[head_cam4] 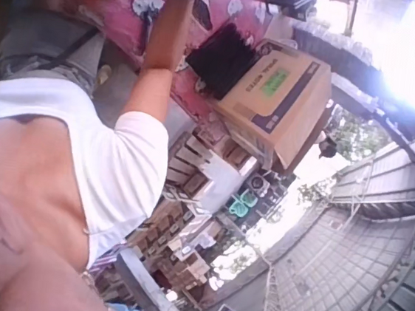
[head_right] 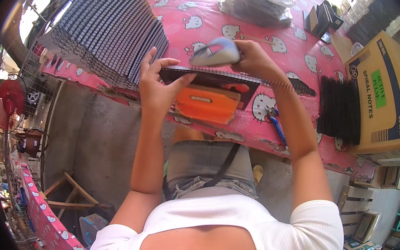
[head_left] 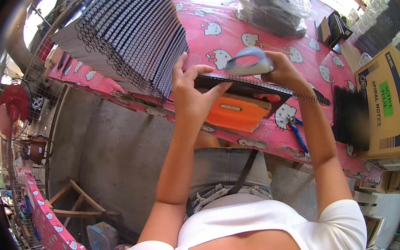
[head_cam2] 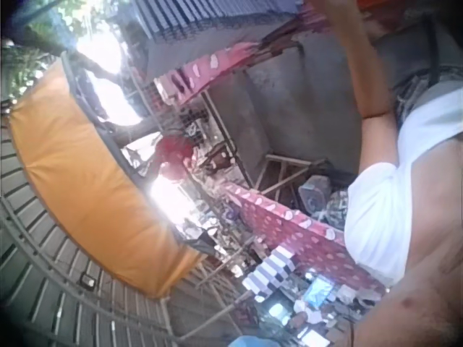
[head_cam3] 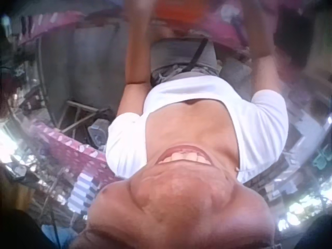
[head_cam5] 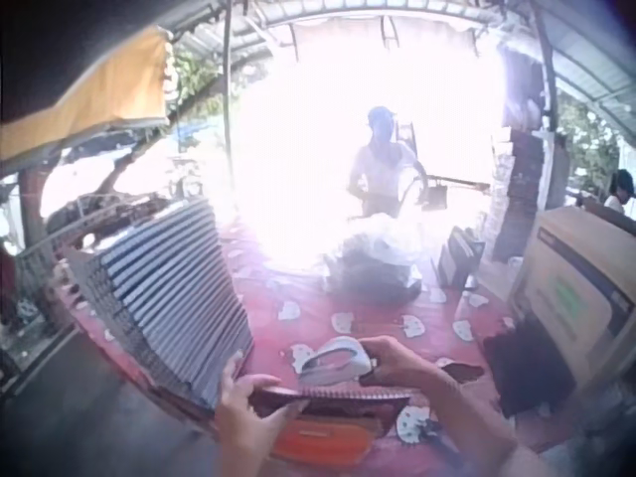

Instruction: The person assembles spiral notebooks by aligning notebook covers and pages, inserting a plastic spiral coil through the pre-punched holes using a rotating machine, and trimming the ends of the coil with pliers.

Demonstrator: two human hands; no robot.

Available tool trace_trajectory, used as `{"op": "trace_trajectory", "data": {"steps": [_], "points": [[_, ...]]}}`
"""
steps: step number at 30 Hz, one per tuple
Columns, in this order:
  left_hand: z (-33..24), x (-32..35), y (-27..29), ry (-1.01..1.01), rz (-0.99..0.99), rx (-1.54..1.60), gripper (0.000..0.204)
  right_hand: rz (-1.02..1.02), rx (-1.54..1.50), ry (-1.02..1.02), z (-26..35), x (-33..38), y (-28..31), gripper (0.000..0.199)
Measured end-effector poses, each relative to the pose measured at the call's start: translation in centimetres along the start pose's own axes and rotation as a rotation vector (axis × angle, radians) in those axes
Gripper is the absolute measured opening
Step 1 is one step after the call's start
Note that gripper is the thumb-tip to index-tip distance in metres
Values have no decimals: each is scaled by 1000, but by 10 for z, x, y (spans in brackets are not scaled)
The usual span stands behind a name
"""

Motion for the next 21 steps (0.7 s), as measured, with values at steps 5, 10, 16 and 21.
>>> {"op": "trace_trajectory", "data": {"steps": [5, 10, 16, 21], "points": [[13, 2, 3, 91, 20, 171, 43, 33, 514, -31, -12, -25, -9, 45], [21, 5, 5, 350, 21, 623, 38, -17, 220, 352, 6, -26, -17, 43], [23, 9, 11, 368, -54, 797, 36, 24, 110, 28, 7, -46, -20, 40], [32, 16, 15, 389, -84, 749, 35, 17, -92, 158, 26, -40, -27, 41]]}}
Point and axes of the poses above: each hand's wrist, its own x-axis away from the middle knuckle, its own y-axis out of the back of the hand, z = x × y, the point moved 2 cm from there along -x, towards the middle knuckle, and after that the axes turned 13 degrees about x, right-handed, at the moved point
